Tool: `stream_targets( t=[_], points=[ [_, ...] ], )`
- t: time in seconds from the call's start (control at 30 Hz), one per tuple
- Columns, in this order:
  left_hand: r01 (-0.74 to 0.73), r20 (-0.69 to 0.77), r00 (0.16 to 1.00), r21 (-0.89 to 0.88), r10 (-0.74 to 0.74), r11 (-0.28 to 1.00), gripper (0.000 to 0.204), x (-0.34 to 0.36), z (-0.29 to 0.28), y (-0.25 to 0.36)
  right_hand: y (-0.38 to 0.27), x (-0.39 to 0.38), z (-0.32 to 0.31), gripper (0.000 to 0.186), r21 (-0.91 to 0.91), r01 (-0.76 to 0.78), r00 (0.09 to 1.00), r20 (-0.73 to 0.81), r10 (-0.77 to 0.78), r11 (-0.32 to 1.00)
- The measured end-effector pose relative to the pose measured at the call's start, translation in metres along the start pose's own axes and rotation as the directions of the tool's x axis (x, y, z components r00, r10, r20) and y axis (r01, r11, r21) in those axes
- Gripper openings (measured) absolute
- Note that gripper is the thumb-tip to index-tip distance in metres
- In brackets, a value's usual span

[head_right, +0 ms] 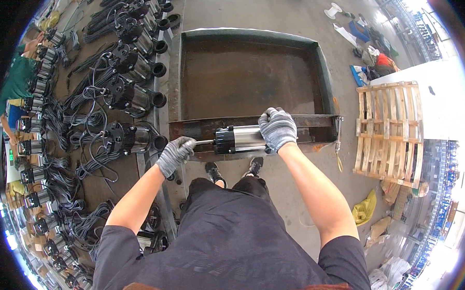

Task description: Testing a submersible pump by submerging it in a tank of water.

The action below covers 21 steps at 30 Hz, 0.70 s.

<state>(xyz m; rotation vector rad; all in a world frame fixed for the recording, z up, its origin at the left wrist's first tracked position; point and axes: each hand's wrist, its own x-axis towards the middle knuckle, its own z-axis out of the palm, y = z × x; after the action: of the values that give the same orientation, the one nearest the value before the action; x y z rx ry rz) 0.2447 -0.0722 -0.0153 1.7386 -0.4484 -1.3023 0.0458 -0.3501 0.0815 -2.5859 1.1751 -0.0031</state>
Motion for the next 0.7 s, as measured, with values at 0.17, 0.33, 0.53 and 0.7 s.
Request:
stream_targets(
  t=[0.17, 0.33, 0.53, 0.7],
  points=[
    [-0.090, 0.077, 0.990, -0.295, 0.118, 0.951, 0.046, -0.012, 0.009, 0.002, 0.000, -0.001, -0.009, 0.025, -0.022, -0.041, 0.999, 0.016, 0.042, 0.999],
    [-0.315, -0.090, 0.909, 0.489, 0.406, 0.813, 0.041, 0.002, 0.003, -0.016, -0.005, 0.000, -0.006, 0.026, 0.023, -0.033, 0.999, 0.001, 0.033, 0.999],
    [0.122, 0.186, 0.982, -0.669, 0.006, 0.733, 0.041, 0.001, -0.008, -0.005, -0.005, 0.000, -0.003, 0.025, 0.017, -0.049, 0.999, 0.004, 0.049, 0.999],
    [-0.095, 0.136, 0.984, -0.122, 0.112, 0.988, 0.036, -0.009, -0.022, -0.007, -0.010, 0.002, 0.003, 0.025, -0.013, -0.003, 1.000, 0.019, 0.004, 1.000]
  ],
)
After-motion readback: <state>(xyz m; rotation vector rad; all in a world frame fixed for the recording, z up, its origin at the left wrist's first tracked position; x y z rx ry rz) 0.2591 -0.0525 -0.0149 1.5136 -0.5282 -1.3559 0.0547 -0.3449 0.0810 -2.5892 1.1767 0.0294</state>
